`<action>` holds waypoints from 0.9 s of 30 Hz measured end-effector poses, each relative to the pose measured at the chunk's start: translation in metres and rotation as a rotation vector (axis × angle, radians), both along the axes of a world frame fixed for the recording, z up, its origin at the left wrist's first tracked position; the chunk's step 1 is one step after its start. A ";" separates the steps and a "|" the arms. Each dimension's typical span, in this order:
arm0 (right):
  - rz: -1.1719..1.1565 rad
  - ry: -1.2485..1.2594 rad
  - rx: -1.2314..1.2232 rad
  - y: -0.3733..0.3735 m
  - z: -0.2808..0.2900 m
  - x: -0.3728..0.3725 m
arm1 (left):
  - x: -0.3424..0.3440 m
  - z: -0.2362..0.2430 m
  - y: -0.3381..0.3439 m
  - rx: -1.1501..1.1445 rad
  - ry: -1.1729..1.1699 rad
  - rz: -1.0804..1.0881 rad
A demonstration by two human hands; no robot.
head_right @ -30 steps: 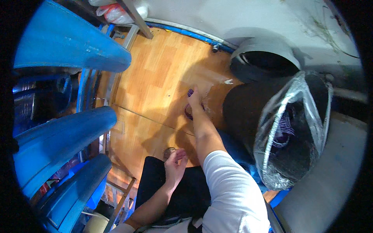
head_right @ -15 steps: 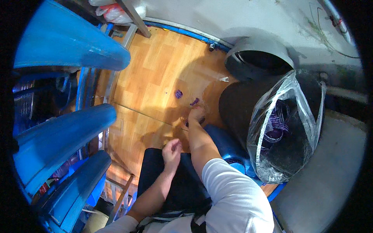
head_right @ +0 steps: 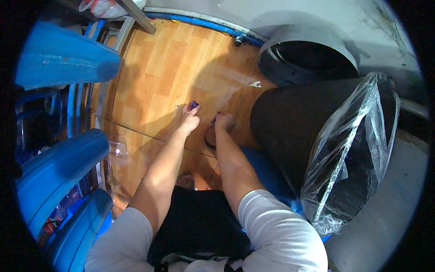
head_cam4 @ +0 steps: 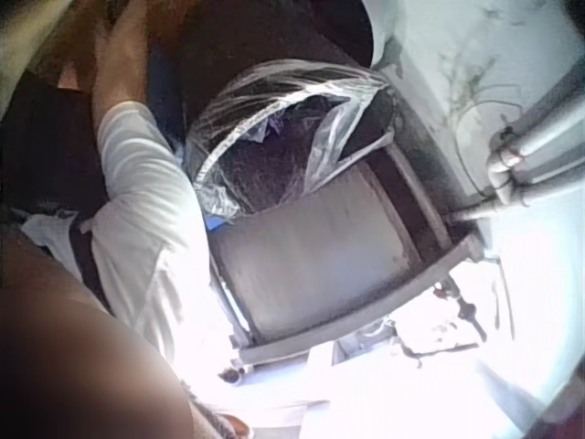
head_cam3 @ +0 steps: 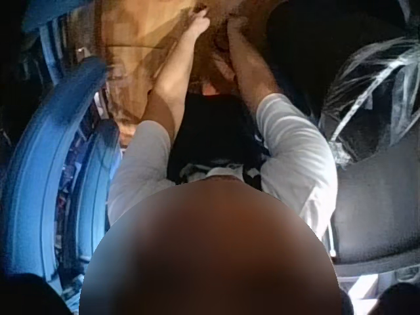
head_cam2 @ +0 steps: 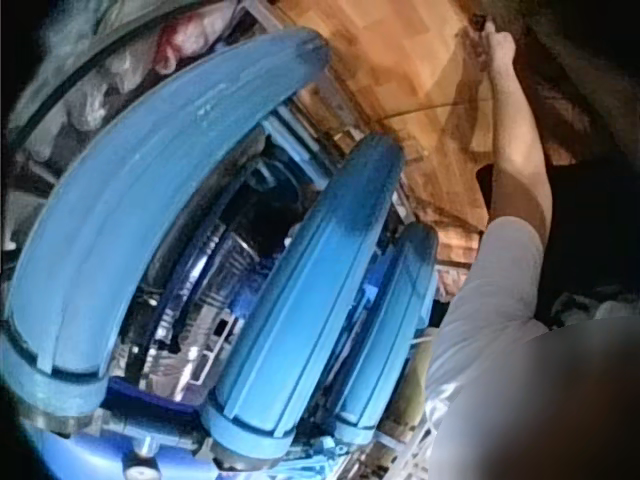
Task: The person washes a blue plastic lid and a large blue water container in a stainless steel sink. They use a sponge and running water to scrub the items, rinse them, and place the lid on the container before setting it aside.
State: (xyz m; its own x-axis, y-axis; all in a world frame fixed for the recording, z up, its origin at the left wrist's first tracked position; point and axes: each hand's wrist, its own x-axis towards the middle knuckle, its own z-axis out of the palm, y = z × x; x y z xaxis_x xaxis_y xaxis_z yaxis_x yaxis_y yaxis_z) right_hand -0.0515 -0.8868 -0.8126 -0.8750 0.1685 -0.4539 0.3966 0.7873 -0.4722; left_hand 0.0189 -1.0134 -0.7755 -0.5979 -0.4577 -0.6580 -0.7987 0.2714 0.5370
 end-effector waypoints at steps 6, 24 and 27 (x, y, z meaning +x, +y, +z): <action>0.026 0.065 0.017 -0.003 0.007 0.029 | 0.050 -0.050 -0.004 0.179 0.123 0.227; 0.059 0.641 -0.633 0.117 0.575 0.023 | 0.093 0.391 0.167 0.276 0.804 0.646; -0.069 0.712 -0.636 0.179 0.623 -0.005 | 0.040 0.466 0.207 0.255 0.970 0.510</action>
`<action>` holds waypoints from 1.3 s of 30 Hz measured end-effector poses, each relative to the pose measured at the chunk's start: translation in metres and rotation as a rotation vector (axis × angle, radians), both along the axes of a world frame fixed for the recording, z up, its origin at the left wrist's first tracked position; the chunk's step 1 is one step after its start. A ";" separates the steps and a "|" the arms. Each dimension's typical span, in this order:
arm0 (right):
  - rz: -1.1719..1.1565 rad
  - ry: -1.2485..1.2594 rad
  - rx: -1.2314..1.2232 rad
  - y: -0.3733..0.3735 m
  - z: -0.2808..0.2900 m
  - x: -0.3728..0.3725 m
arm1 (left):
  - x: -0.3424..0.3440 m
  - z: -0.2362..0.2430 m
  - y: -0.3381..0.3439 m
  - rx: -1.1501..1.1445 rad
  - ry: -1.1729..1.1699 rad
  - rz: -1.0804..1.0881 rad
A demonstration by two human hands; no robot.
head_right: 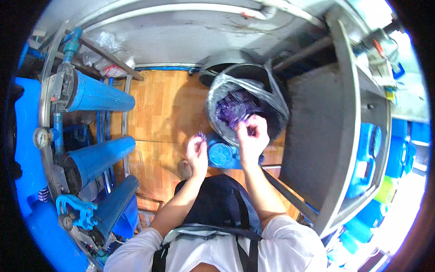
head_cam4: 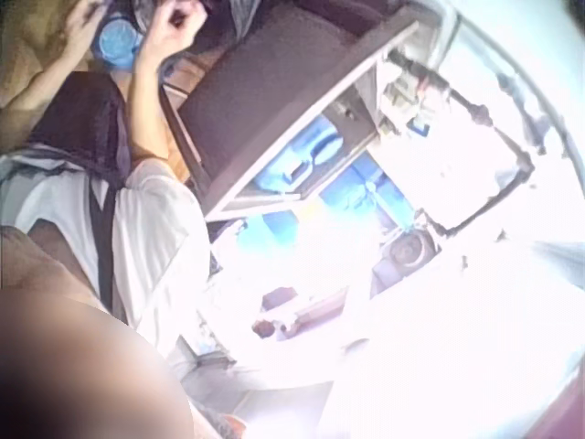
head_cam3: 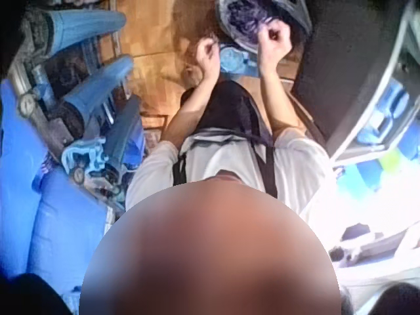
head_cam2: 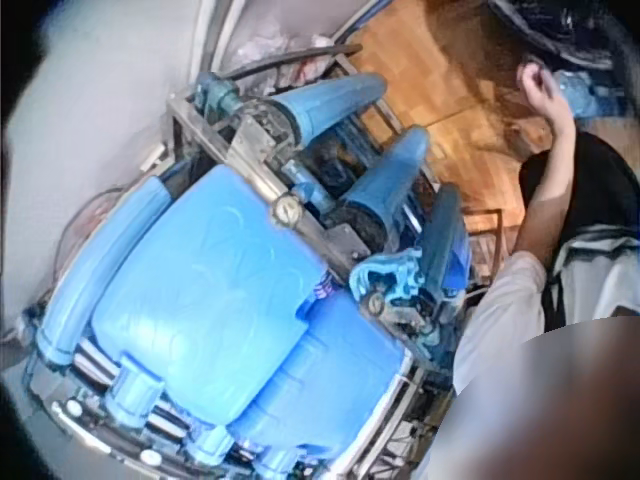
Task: The person washes a blue plastic lid and a large blue water container in a stainless steel sink. They use a sponge and running water to scrub the items, rinse them, and place the lid on the container before setting it aside.
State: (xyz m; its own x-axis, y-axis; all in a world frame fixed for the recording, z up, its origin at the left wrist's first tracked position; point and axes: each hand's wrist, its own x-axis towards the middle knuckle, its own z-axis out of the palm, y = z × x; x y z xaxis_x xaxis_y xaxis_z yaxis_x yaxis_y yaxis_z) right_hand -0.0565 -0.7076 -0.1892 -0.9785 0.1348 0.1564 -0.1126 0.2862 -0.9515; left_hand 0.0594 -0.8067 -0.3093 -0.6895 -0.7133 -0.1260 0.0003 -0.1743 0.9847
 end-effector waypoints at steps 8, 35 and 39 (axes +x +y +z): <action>0.241 -0.405 0.364 0.091 -0.052 -0.056 | -0.088 0.064 0.046 -0.259 -0.347 -0.811; -0.038 -0.384 1.207 0.533 0.246 0.007 | 0.250 0.275 0.087 -0.105 -0.235 -0.408; 0.244 -0.358 0.884 0.599 0.225 0.058 | 0.323 0.261 0.108 0.019 -0.303 -0.256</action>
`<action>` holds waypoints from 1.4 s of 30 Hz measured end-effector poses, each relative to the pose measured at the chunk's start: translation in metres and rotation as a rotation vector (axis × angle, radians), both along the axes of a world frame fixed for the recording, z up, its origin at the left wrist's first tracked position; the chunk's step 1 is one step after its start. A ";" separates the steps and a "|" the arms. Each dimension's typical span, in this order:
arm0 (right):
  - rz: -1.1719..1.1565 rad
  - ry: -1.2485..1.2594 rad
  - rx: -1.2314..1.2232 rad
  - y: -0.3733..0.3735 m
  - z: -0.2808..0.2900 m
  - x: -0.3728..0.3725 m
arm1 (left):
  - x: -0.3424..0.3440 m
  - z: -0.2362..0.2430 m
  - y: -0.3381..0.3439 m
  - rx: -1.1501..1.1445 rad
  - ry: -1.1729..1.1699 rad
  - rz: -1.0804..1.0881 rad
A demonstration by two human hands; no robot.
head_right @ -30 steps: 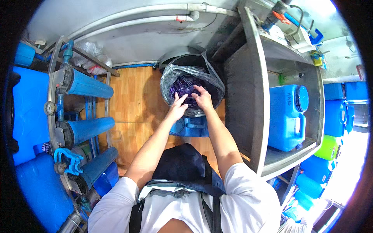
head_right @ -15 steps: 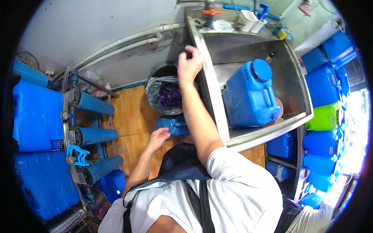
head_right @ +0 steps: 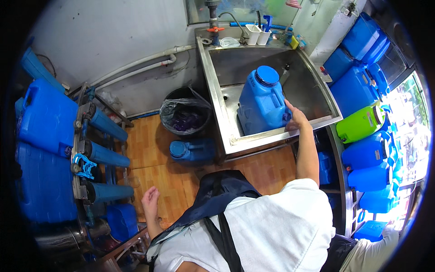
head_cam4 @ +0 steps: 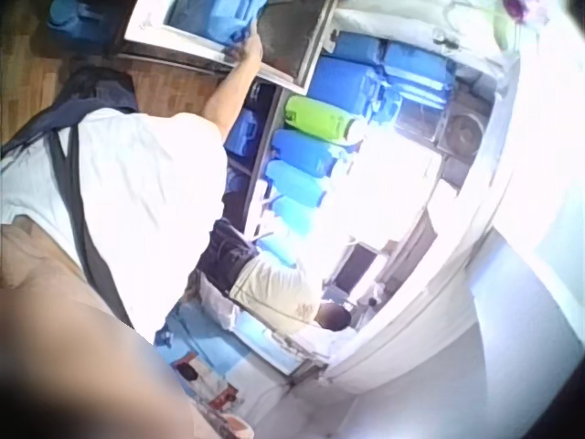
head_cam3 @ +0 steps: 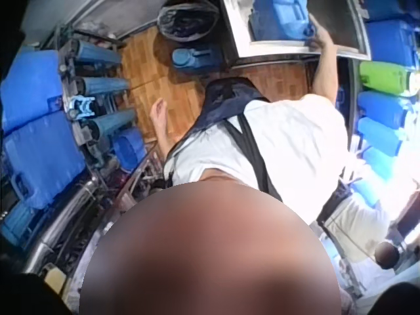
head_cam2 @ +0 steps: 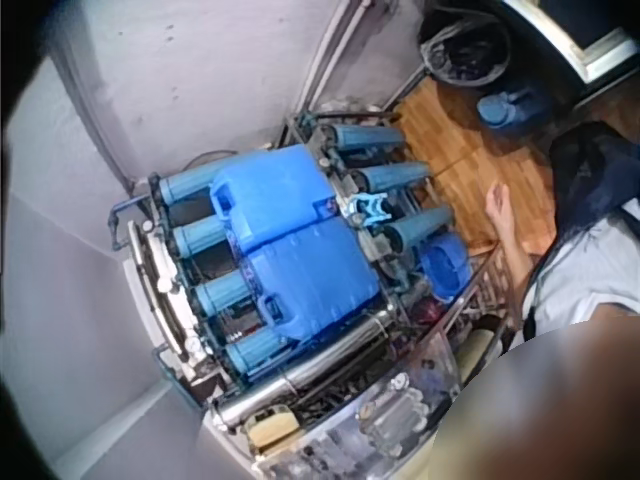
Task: The person washes a blue plastic lid and a large blue water container in a stainless steel sink. They use a sponge and running water to scrub the items, rinse them, and place the lid on the container before setting it aside.
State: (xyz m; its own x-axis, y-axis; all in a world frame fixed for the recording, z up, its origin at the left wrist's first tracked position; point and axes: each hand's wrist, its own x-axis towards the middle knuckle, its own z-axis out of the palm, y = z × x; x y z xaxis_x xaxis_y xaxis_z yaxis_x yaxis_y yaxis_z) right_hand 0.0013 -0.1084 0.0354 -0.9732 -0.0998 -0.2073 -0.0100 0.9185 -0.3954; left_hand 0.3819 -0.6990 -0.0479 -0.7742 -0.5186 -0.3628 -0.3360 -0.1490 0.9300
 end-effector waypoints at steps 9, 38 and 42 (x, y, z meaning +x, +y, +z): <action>0.101 0.127 0.341 -0.027 0.028 0.004 | 0.001 0.045 0.075 -0.120 0.170 -0.103; 0.110 0.035 0.105 -0.092 0.026 -0.242 | -0.394 0.093 0.435 -1.072 -0.298 -0.373; 0.092 0.200 0.127 -0.101 0.010 -0.249 | -0.397 0.074 0.439 -1.110 -0.265 -0.359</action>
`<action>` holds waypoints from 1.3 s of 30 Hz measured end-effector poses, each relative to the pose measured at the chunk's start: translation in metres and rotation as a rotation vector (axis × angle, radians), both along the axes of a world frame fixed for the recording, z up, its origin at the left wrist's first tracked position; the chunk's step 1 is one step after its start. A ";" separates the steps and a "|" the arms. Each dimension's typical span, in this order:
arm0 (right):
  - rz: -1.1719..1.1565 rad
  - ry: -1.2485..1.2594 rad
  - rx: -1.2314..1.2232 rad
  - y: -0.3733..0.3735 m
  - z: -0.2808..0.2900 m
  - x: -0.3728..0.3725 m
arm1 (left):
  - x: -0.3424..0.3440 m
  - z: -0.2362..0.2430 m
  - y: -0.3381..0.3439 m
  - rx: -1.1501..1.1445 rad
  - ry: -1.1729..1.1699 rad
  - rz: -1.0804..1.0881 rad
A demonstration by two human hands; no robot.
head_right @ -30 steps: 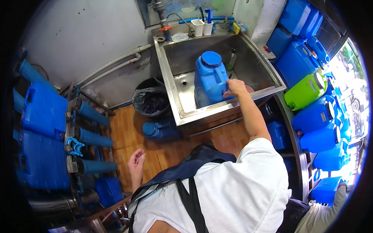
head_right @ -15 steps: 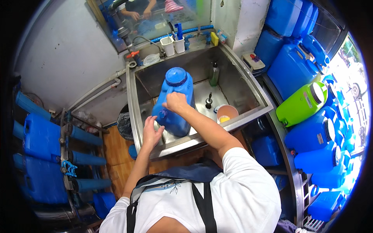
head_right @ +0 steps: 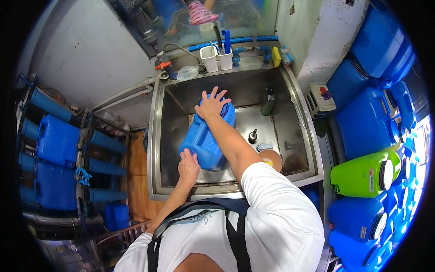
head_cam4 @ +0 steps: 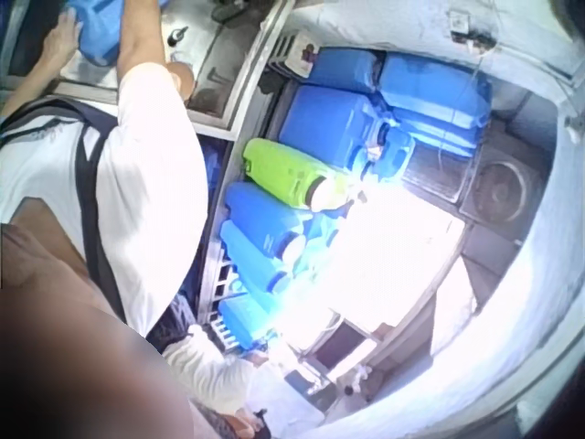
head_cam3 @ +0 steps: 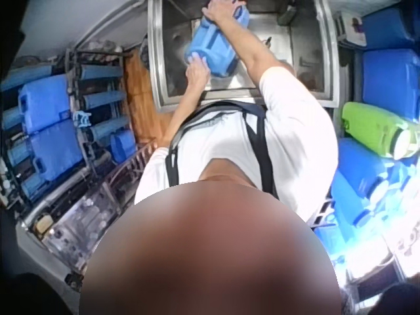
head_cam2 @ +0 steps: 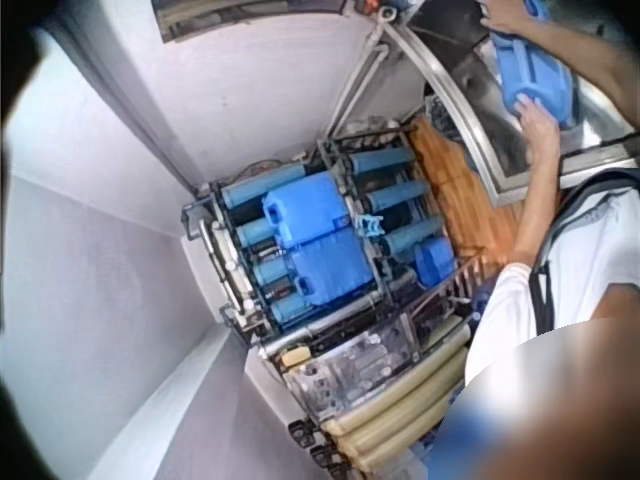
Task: The person washes a blue plastic lid and a large blue water container in a stainless steel sink. They use a sponge and running water to scrub the items, rinse them, and place the lid on the container before setting it aside.
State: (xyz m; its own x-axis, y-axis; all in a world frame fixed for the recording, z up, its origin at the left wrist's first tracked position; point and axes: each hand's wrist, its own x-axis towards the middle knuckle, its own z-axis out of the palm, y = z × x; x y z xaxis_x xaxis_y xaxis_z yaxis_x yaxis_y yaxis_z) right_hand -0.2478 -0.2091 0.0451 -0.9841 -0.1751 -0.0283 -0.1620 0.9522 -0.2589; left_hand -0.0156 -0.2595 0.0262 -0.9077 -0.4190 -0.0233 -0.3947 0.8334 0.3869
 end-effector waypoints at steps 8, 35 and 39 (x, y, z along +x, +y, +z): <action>0.147 0.119 -0.050 0.028 -0.008 0.007 | -0.014 -0.033 -0.055 -0.142 0.211 -0.077; 0.677 0.292 0.023 0.097 -0.017 -0.022 | -0.130 -0.008 -0.092 -0.031 -0.061 0.280; 0.763 0.247 0.021 0.106 -0.012 -0.039 | -0.112 0.000 -0.075 0.038 -0.114 0.252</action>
